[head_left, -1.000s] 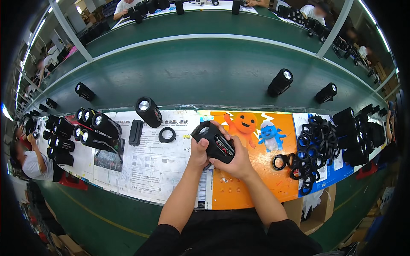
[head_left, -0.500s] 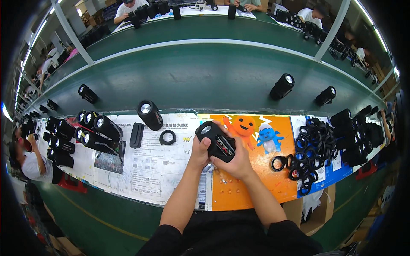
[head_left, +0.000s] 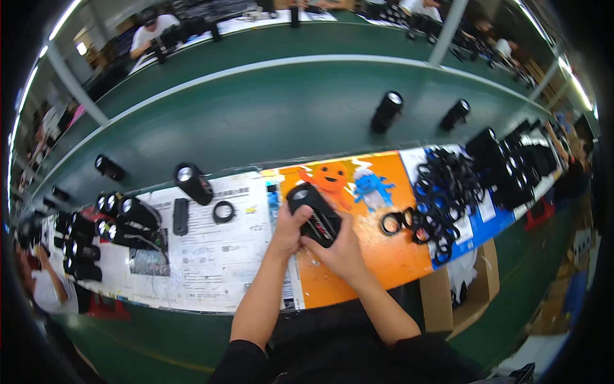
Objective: Assembling cylindrical electronic devices by attaching rubber rings to the top of the units.
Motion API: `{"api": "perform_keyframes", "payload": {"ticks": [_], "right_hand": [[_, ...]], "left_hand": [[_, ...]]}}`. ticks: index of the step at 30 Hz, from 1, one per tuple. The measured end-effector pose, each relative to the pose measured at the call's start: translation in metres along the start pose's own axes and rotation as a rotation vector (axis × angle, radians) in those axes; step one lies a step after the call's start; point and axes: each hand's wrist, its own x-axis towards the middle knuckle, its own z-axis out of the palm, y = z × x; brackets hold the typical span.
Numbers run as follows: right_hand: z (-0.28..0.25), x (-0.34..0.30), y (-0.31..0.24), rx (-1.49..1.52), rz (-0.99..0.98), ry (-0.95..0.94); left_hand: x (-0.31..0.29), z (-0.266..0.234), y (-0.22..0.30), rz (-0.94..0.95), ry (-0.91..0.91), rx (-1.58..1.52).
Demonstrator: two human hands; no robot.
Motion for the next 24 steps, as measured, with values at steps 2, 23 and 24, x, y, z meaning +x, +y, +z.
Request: {"api": "perform_keyframes", "payload": {"ticks": [2,23,24], "right_hand": [[-0.009,0.001,-0.001,-0.001,-0.026,-0.096],[-0.114,0.058,0.033,-0.866,-0.544,0.033],[-0.108,0.051,0.035,-0.833,-0.517,0.01]], "left_hand": [[-0.002,0.0,0.012,-0.002,0.03,0.02],[-0.01,0.017,0.006,0.025,-0.117,0.229],[-0.011,0.015,0.004,0.011,-0.117,0.233]]}}
